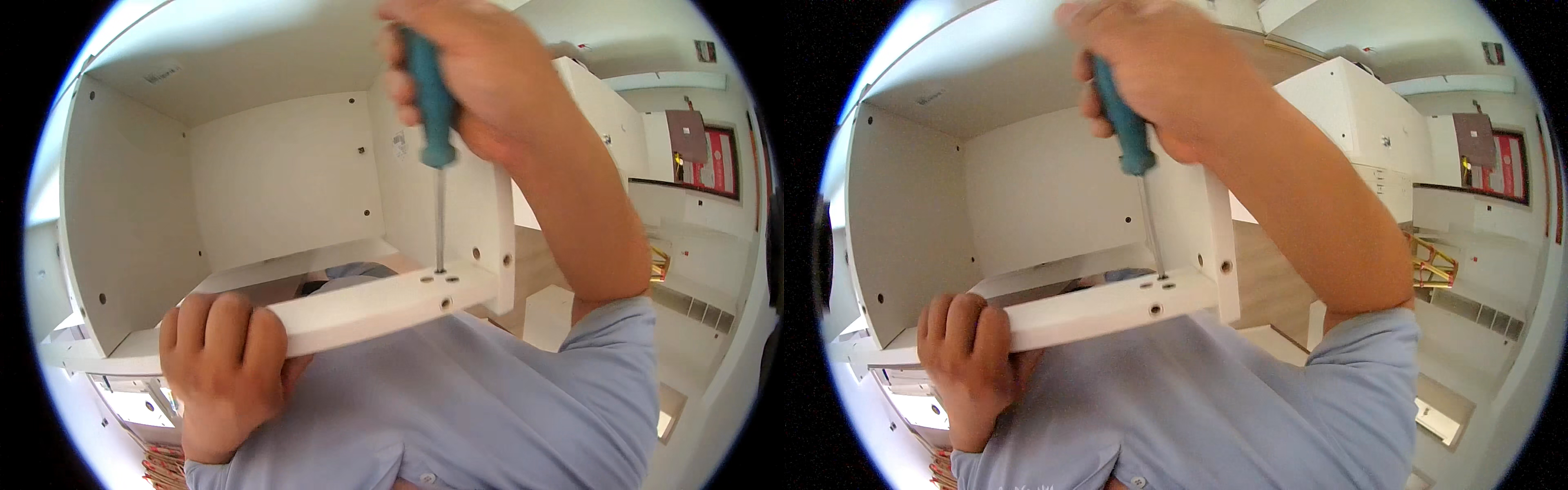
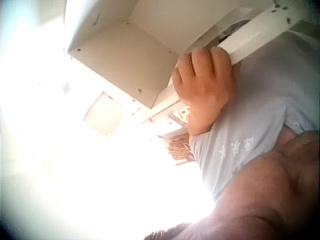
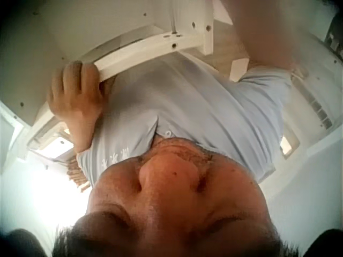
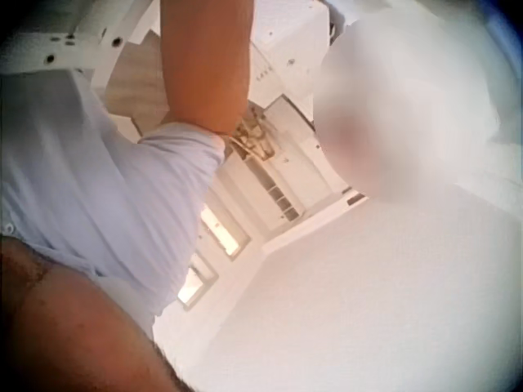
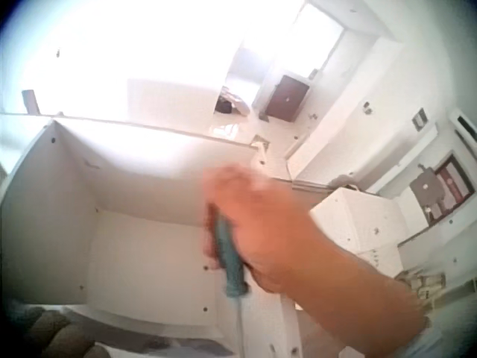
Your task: The person assembles a cabinet by using an electric drill to drive screws into wood panels, then uses a screwdriver to secure hardware and internal supports.
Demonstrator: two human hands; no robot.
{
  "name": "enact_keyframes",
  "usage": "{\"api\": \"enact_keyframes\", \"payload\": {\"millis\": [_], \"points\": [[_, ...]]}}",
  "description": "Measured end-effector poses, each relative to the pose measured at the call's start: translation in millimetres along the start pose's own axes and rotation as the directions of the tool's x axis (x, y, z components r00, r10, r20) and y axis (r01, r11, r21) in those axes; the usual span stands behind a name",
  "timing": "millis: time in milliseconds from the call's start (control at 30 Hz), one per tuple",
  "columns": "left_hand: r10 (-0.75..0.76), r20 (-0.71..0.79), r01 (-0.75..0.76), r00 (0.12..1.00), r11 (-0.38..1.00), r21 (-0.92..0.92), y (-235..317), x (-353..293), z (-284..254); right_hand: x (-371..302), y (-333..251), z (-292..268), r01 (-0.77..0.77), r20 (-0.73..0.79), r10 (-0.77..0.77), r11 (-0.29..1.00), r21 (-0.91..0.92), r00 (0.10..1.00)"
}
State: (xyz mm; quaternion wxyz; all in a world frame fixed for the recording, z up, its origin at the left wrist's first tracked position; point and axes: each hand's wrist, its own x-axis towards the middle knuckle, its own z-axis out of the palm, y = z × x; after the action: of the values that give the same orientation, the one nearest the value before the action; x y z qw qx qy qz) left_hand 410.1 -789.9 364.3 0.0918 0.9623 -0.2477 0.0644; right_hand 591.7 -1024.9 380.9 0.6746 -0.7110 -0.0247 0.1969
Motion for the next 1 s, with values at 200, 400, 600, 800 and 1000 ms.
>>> {"api": "enact_keyframes", "payload": {"millis": [200, 400, 600, 800, 1000], "points": [[0.001, -0.05, -0.001, 0.999, 1.0, -0.014, -1.3, -3.9, 1.3, 54.7, 39.0, 1.4, 0.041, 0.117, 0.165, 0.405, -0.913, 0.979], [0.015, -0.127, -0.027, 0.992, 0.996, -0.09, -6.6, -13.3, -2.4, 39.4, 15.5, 29.1, -0.368, -0.333, 0.263, 0.877, -0.309, 0.906], [0.057, -0.167, -0.081, 0.984, 0.987, -0.137, -15.9, -15.1, 1.2, 45.9, 21.8, 11.2, -0.405, -0.223, 0.386, 0.913, -0.046, 0.895], [0.074, -0.142, -0.097, 0.987, 0.981, -0.167, -12.7, -24.7, -0.3, 43.9, 60.0, 13.6, -0.572, -0.346, 0.488, 0.794, -0.207, 0.802], [0.063, -0.158, -0.088, 0.985, 0.984, -0.154, -16.9, -32.2, 7.8, 37.1, 52.5, 50.5, -0.24, -0.249, 0.034, -0.175, -0.955, 0.968]]}}
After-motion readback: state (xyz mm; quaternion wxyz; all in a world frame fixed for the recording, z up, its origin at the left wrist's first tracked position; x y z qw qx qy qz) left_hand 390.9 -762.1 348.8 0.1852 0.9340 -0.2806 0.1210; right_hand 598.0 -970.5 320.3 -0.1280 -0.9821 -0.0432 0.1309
